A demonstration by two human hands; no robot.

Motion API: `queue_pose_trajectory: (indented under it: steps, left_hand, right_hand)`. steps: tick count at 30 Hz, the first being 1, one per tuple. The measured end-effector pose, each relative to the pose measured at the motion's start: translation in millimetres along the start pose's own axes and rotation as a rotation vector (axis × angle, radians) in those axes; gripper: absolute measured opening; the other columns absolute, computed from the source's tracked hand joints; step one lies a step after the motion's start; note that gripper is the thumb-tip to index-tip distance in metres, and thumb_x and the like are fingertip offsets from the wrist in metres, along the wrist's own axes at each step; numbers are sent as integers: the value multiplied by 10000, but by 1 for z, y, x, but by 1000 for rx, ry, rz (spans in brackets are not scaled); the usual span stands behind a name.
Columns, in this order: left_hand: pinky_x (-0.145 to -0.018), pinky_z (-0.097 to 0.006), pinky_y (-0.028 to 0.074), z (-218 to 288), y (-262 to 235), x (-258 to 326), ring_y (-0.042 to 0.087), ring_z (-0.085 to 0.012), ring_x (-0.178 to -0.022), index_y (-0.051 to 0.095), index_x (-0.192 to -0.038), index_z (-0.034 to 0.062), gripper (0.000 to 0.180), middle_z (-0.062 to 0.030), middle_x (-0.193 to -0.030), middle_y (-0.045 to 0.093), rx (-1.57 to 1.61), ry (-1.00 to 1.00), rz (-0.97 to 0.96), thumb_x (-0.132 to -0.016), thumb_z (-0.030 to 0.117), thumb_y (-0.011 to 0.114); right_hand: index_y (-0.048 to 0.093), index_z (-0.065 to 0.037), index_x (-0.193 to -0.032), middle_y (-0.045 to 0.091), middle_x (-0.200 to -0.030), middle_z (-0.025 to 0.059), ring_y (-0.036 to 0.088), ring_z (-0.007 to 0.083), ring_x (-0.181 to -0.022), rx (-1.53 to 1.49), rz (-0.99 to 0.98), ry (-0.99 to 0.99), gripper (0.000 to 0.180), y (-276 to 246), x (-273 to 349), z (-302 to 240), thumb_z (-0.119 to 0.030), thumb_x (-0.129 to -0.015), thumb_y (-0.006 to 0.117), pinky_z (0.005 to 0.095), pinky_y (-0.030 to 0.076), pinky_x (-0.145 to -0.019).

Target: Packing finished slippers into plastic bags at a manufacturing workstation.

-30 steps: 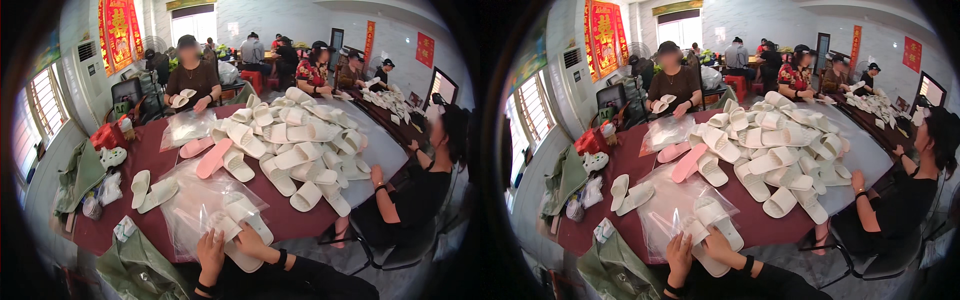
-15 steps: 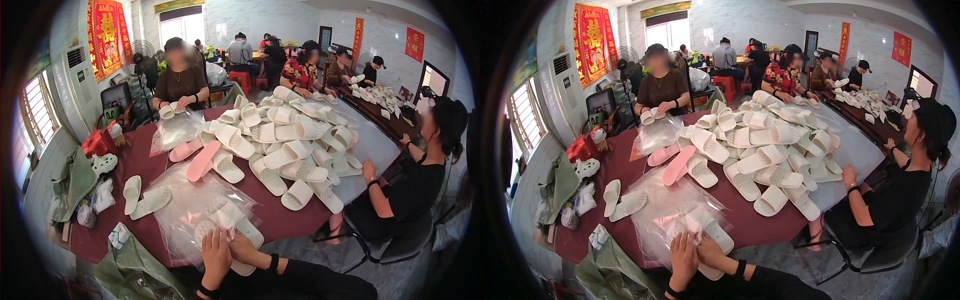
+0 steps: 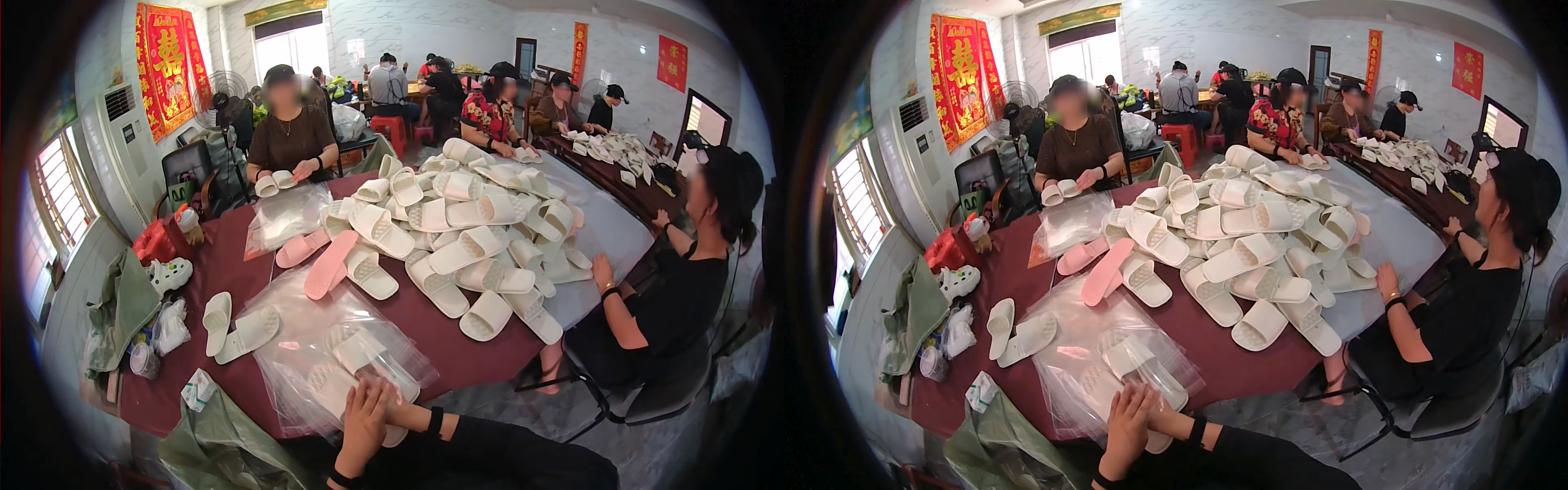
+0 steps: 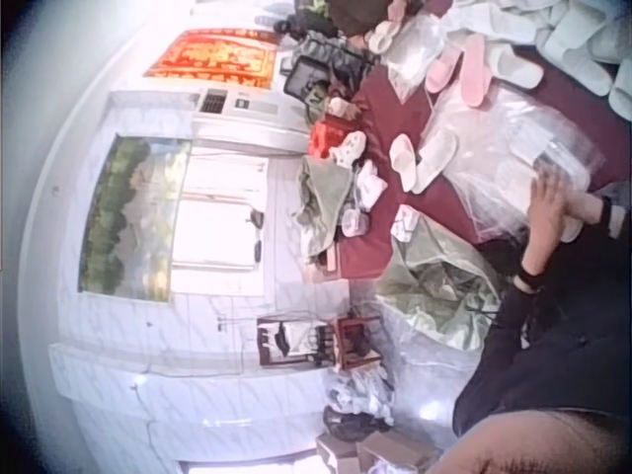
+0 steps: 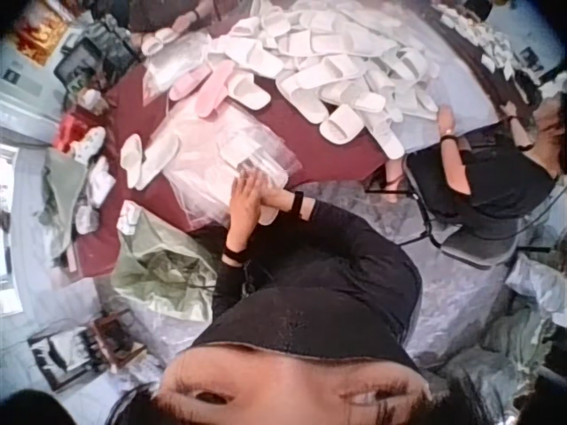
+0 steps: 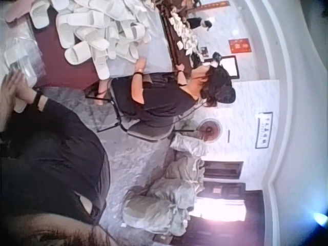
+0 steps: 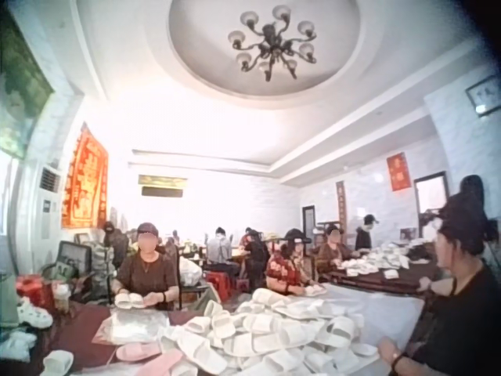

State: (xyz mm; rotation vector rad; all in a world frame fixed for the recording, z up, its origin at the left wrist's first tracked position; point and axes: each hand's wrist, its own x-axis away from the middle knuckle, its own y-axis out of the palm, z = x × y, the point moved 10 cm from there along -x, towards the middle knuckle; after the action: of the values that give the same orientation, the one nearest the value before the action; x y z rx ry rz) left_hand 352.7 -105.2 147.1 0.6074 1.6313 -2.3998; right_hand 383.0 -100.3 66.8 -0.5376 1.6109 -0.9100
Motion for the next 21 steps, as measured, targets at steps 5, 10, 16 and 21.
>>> queue_pose_trajectory:
  steps: [5, 10, 16, 21]
  left_hand:
    - [-1082, -518, 249, 28, -4, 4, 382, -383, -1279, 555, -1218, 48, 477, -110, -1309, 518, 89, 71, -11, -743, 3, 569]
    - [-1099, -509, 227, 46, -6, 6, 383, -331, -1298, 558, -1221, 75, 460, -65, -1326, 514, 58, 194, -45, -764, 22, 582]
    - [-1097, -504, 233, 47, -5, 6, 389, -315, -1296, 549, -1252, 116, 487, -41, -1327, 517, 161, 205, -58, -772, 42, 589]
    - [-1093, -500, 242, 51, 7, 11, 398, -320, -1285, 534, -1270, 120, 513, -45, -1321, 520, 192, 218, -82, -769, 18, 582]
  right_hand:
    - [464, -10, -1271, 417, -1303, 303, 454, 433, -1166, -694, -161, 418, 477, 14, -7, 21, -248, -861, 510, 479, 356, -1001]
    - [477, 3, -1243, 436, -1270, 298, 463, 434, -1141, -588, -170, 455, 463, 16, 23, 29, -244, -853, 522, 485, 360, -985]
    - [492, 18, -1209, 459, -1231, 292, 474, 435, -1112, -476, -194, 501, 448, 16, 24, 44, -239, -844, 537, 492, 366, -966]
    - [504, 31, -1180, 478, -1198, 288, 483, 435, -1087, -365, -194, 531, 437, 10, 36, 66, -234, -836, 550, 498, 370, -950]
